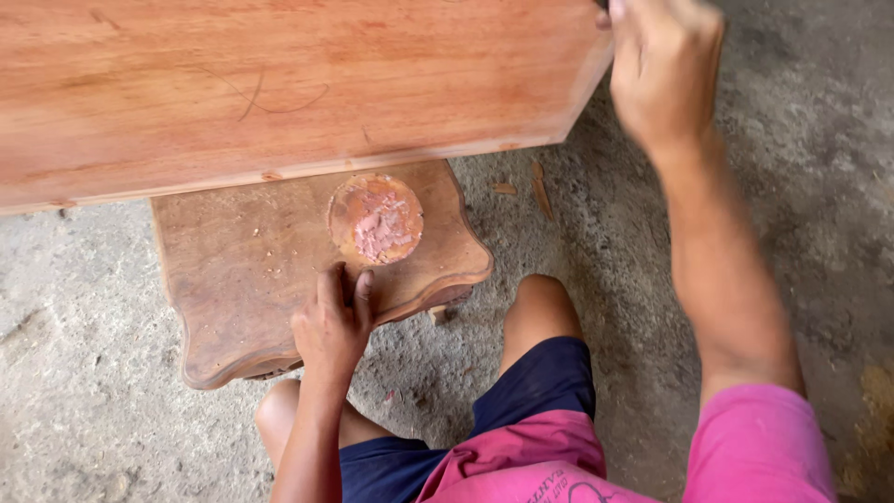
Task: The person sits on the floor holding a round board with pink wood filler, scoops filler with a knife, and presses it into a crack on the underside of a wooden furniture panel, repeating the scooping and spreading across the seam.
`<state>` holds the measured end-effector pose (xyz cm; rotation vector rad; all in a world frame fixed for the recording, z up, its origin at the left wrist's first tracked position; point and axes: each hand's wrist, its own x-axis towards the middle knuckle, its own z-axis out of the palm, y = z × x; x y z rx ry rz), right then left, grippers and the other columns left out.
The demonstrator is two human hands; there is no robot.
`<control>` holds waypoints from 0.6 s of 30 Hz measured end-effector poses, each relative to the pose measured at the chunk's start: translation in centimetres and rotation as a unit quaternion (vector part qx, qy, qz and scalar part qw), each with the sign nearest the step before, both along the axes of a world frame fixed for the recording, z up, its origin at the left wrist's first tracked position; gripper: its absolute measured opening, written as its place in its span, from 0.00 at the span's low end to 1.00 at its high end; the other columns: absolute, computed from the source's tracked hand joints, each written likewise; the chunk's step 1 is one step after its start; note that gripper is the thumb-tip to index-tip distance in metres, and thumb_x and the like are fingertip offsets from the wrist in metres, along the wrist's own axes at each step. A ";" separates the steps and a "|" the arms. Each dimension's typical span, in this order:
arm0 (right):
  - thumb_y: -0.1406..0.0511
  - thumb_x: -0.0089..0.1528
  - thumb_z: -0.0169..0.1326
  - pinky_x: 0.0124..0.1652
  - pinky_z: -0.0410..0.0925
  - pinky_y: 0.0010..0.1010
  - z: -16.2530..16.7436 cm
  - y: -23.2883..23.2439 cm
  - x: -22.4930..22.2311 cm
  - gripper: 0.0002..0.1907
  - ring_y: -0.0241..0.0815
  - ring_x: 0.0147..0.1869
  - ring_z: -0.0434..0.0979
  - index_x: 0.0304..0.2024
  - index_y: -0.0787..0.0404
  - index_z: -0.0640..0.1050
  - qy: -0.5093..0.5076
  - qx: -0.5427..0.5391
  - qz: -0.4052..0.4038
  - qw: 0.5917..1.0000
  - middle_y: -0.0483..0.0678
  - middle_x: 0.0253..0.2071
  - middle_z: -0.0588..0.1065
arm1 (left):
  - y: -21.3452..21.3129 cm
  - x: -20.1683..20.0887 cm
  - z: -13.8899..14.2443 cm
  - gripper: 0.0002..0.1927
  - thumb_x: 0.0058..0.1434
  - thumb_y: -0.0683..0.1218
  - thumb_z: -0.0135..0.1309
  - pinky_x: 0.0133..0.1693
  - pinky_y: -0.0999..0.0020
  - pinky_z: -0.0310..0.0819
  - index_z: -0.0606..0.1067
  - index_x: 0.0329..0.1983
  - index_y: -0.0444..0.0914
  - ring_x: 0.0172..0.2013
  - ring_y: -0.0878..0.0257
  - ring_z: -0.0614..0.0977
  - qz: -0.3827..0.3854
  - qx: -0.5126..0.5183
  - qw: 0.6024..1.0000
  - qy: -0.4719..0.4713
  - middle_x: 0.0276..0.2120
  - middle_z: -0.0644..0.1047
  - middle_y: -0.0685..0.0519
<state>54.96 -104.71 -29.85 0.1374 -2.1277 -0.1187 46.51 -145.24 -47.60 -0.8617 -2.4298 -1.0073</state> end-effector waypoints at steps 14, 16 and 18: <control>0.77 0.74 0.45 0.27 0.73 0.19 -1.6 -12.1 -7.4 0.25 0.37 0.35 0.80 0.71 0.54 0.69 0.005 0.053 -0.070 0.996 0.54 0.51 0.75 | -0.2 0.0 -0.2 0.17 0.67 0.52 0.59 0.29 0.54 0.75 0.74 0.50 0.36 0.29 0.45 0.82 -0.015 -0.010 1.000 0.015 0.33 0.80 0.44; 0.76 0.73 0.48 0.20 0.70 0.20 -1.2 -11.6 -6.4 0.22 0.35 0.28 0.78 0.68 0.56 0.75 -0.009 0.051 -0.108 0.993 0.54 0.48 0.78 | -0.2 0.0 -0.2 0.17 0.67 0.51 0.60 0.30 0.54 0.75 0.74 0.50 0.35 0.29 0.45 0.83 -0.014 -0.007 1.000 0.018 0.33 0.80 0.44; 0.75 0.72 0.49 0.17 0.69 0.20 -0.7 -10.4 -4.7 0.19 0.34 0.24 0.76 0.63 0.58 0.78 -0.012 0.066 -0.144 0.987 0.54 0.46 0.79 | -0.3 0.1 -0.2 0.17 0.67 0.51 0.60 0.30 0.54 0.75 0.75 0.50 0.35 0.29 0.45 0.82 -0.011 -0.009 1.000 0.015 0.33 0.80 0.44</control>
